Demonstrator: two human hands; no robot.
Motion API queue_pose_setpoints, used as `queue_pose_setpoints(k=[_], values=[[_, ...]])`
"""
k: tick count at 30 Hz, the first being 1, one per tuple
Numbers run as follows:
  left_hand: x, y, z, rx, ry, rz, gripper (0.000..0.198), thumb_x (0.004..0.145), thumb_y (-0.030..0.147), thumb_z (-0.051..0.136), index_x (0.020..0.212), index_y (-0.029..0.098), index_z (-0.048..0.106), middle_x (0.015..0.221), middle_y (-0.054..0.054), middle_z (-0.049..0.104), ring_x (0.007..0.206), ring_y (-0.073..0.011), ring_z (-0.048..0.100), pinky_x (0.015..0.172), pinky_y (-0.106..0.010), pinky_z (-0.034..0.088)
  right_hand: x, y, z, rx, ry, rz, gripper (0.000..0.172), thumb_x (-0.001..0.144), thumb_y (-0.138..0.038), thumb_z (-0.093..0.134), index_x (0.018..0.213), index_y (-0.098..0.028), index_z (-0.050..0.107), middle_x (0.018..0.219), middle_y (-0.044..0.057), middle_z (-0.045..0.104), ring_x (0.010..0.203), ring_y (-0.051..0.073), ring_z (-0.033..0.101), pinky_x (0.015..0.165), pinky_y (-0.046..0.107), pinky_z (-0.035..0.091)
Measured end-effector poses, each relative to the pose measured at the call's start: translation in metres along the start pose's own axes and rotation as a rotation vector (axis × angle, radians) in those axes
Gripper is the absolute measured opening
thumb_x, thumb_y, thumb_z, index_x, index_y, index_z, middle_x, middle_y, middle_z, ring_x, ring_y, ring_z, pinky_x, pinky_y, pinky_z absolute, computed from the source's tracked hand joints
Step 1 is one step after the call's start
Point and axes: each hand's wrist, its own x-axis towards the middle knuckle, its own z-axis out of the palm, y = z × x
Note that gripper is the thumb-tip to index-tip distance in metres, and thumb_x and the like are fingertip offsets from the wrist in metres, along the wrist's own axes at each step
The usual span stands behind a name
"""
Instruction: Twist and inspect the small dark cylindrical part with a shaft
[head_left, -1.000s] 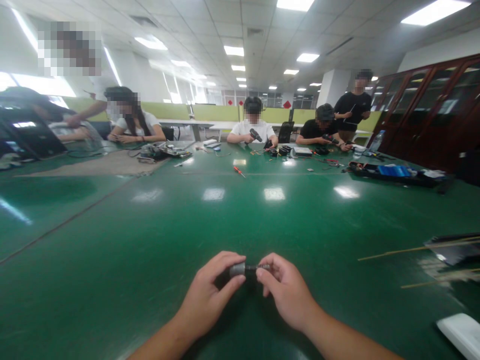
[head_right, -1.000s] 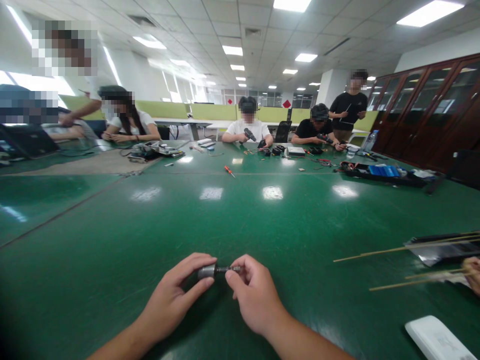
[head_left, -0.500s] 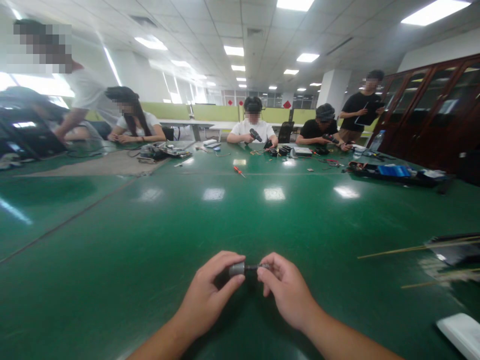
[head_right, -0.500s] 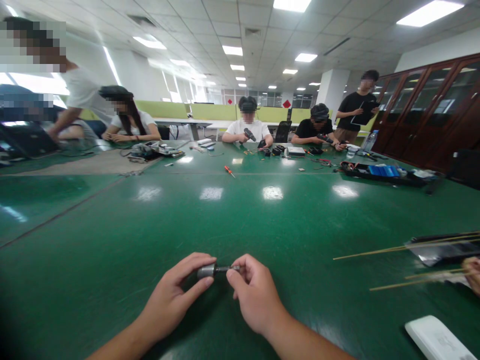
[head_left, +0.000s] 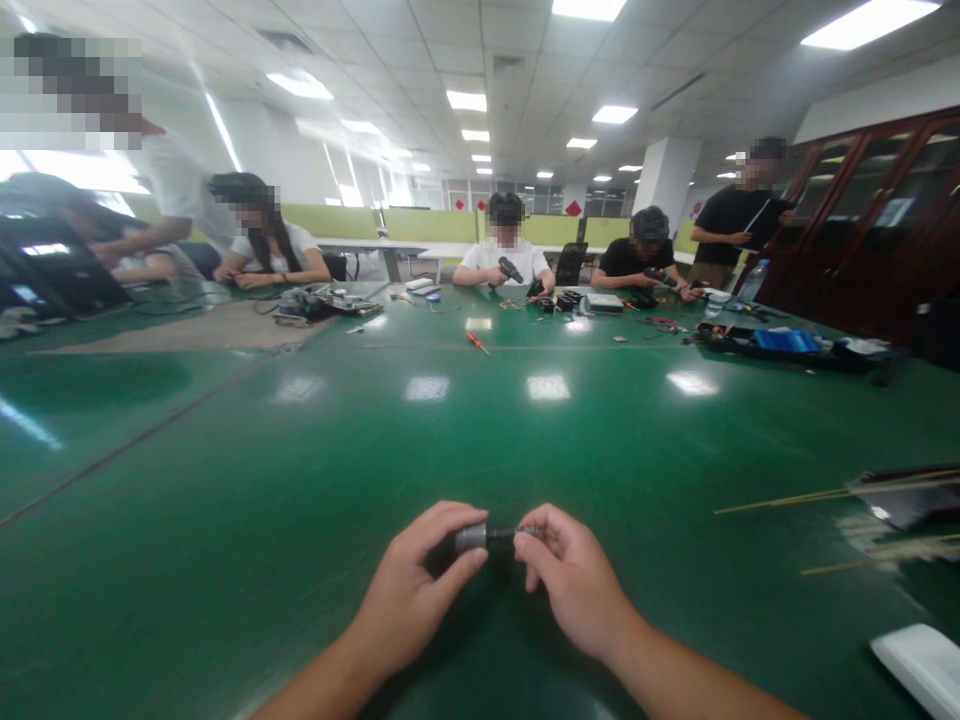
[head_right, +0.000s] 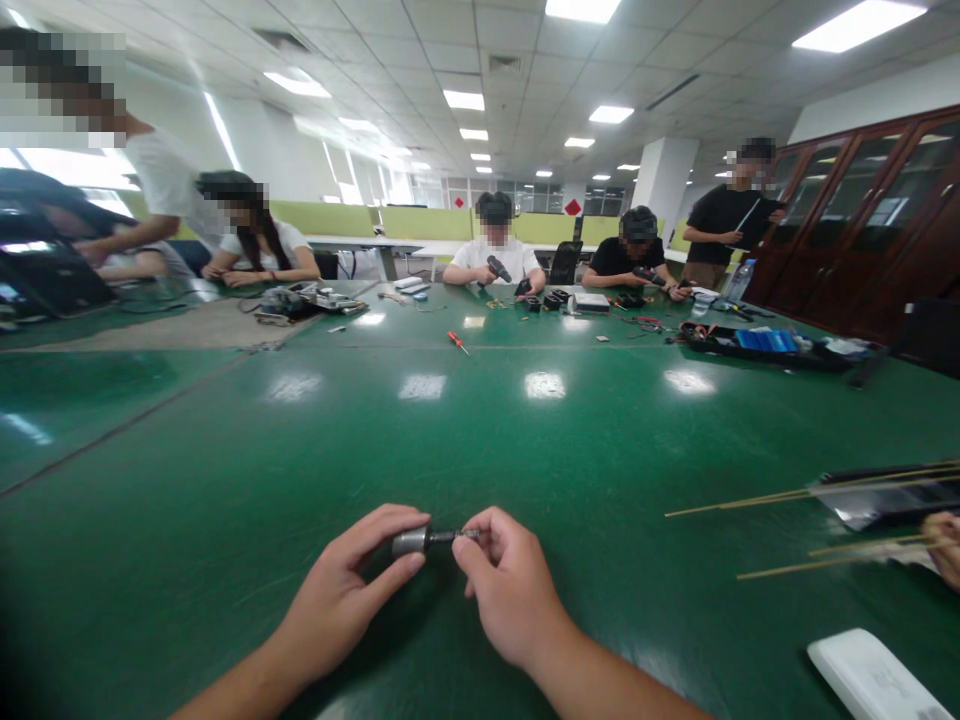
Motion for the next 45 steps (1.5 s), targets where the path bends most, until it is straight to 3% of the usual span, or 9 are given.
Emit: queue_pose_setpoints(k=[14, 25, 45], values=[[-0.0003, -0.0014, 0.0008, -0.022, 0.005, -0.025, 0.022, 0.091, 0.034, 0.066, 0.111, 0.026, 0.071, 0.109, -0.006, 0.069, 0.102, -0.0223, 0.066, 0.094, -0.034, 0.052, 0.0017, 0.0032, -0.0013, 0.02, 0.013, 0.002, 0.025, 0.088, -0.043, 0.063, 0.085, -0.018, 0.058, 0.071, -0.003, 0.058, 0.054, 0.011, 0.053, 0.056, 0.024, 0.041], [0.0007, -0.0005, -0.0006, -0.043, 0.001, -0.041, 0.022, 0.091, 0.034, 0.066, 0.111, 0.026, 0.071, 0.109, -0.005, 0.069, 0.1, -0.0215, 0.066, 0.093, -0.033, 0.051, 0.0, -0.0007, -0.0013, 0.024, 0.034, 0.006, 0.018, 0.089, -0.035, 0.06, 0.085, -0.018, 0.057, 0.07, -0.003, 0.058, 0.054, 0.011, 0.053, 0.058, 0.024, 0.041], [0.0008, -0.0021, -0.0007, -0.094, 0.005, -0.098, 0.02, 0.09, 0.033, 0.068, 0.109, 0.029, 0.07, 0.108, -0.002, 0.068, 0.099, -0.0193, 0.065, 0.091, -0.029, 0.048, 0.0037, 0.0002, -0.0015, 0.076, 0.078, 0.004, 0.021, 0.087, -0.037, 0.062, 0.084, -0.017, 0.057, 0.07, -0.002, 0.06, 0.05, 0.01, 0.053, 0.053, 0.023, 0.04]])
